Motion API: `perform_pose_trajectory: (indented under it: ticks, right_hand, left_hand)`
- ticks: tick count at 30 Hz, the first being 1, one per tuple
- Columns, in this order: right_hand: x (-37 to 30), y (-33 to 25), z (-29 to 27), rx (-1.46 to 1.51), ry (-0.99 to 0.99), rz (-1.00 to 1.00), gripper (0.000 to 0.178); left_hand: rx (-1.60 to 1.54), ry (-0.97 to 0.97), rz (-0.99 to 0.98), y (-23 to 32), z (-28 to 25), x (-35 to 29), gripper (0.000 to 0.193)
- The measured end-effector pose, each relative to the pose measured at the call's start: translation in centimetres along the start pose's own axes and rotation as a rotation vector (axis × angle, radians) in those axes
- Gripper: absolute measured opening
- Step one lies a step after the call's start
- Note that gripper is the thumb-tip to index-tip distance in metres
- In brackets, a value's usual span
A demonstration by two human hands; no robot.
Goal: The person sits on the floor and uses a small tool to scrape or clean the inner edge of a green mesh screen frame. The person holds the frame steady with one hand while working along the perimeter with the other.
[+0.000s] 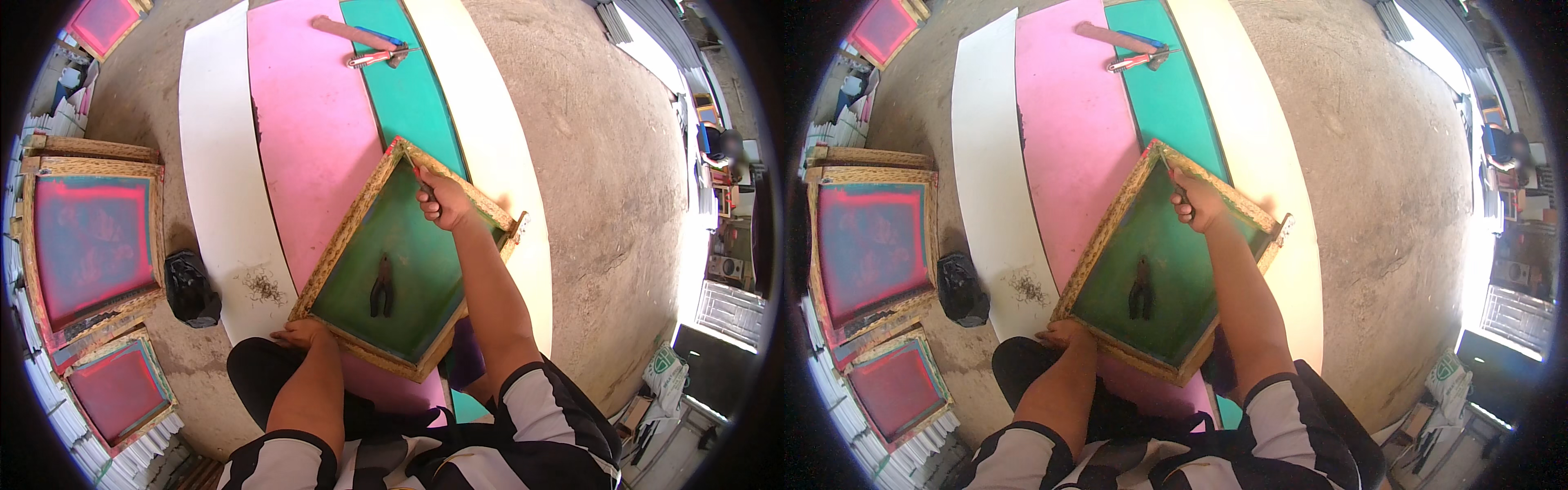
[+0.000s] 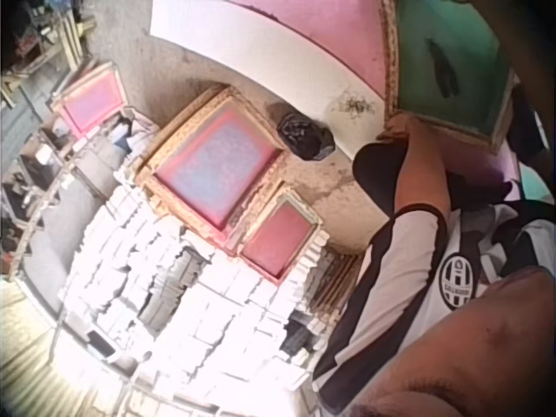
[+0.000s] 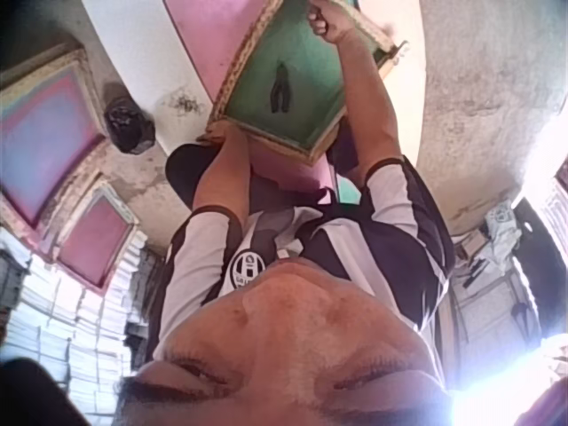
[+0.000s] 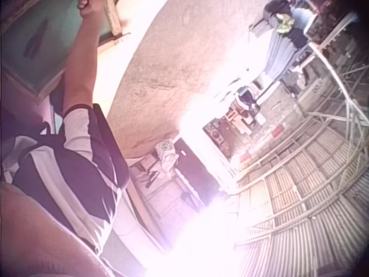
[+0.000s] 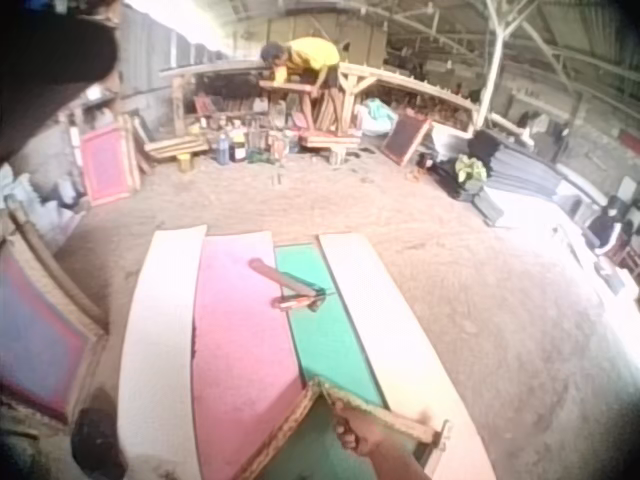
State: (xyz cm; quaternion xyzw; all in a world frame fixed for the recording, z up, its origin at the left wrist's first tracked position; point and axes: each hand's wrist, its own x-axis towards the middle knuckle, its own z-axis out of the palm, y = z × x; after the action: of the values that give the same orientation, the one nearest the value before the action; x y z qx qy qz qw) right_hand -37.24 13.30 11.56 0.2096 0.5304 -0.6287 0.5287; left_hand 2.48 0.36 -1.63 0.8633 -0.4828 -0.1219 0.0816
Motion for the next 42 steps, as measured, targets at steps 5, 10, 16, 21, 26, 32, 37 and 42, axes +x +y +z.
perform_pose_trajectory:
  ticks: [5,10,16,21,26,32,37,42]
  right_hand:
    - [-0.6,-2.0,-0.3,-0.035,0.017,0.059,0.051]
    - [-2.0,1.5,0.9,-0.811,0.294,-0.422,0.041]
    - [-1.4,4.7,1.1,-1.053,0.484,-0.867,0.036]
    - [-1.5,3.7,1.1,-1.183,0.513,-0.859,0.034]
    - [-2.0,2.6,1.6,-1.273,0.488,-0.76,0.034]
    - [-4.8,-0.6,4.3,-1.504,0.51,-0.483,0.034]
    - [-4.6,-1.2,7.9,-1.664,0.498,-0.207,0.037]
    - [-1.4,1.4,0.7,-1.199,0.365,-0.643,0.041]
  left_hand:
    - [0.261,-0.144,0.061,0.3,-0.7,-0.4,0.058]
    - [0.443,-0.16,0.092,0.0,-0.2,0.1,0.058]
    - [0.039,-0.045,0.014,-0.3,0.0,0.0,0.057]
    - [-0.117,-0.036,-0.033,0.6,-0.9,-1.0,0.058]
    - [0.004,-0.096,-0.006,-0.6,0.0,0.1,0.059]
    - [-0.237,-0.023,-0.098,2.0,-2.0,-2.0,0.059]
    - [0.19,-0.079,-0.022,-2.2,1.4,1.1,0.058]
    - [1.307,-0.515,0.253,-1.1,2.2,0.8,0.057]
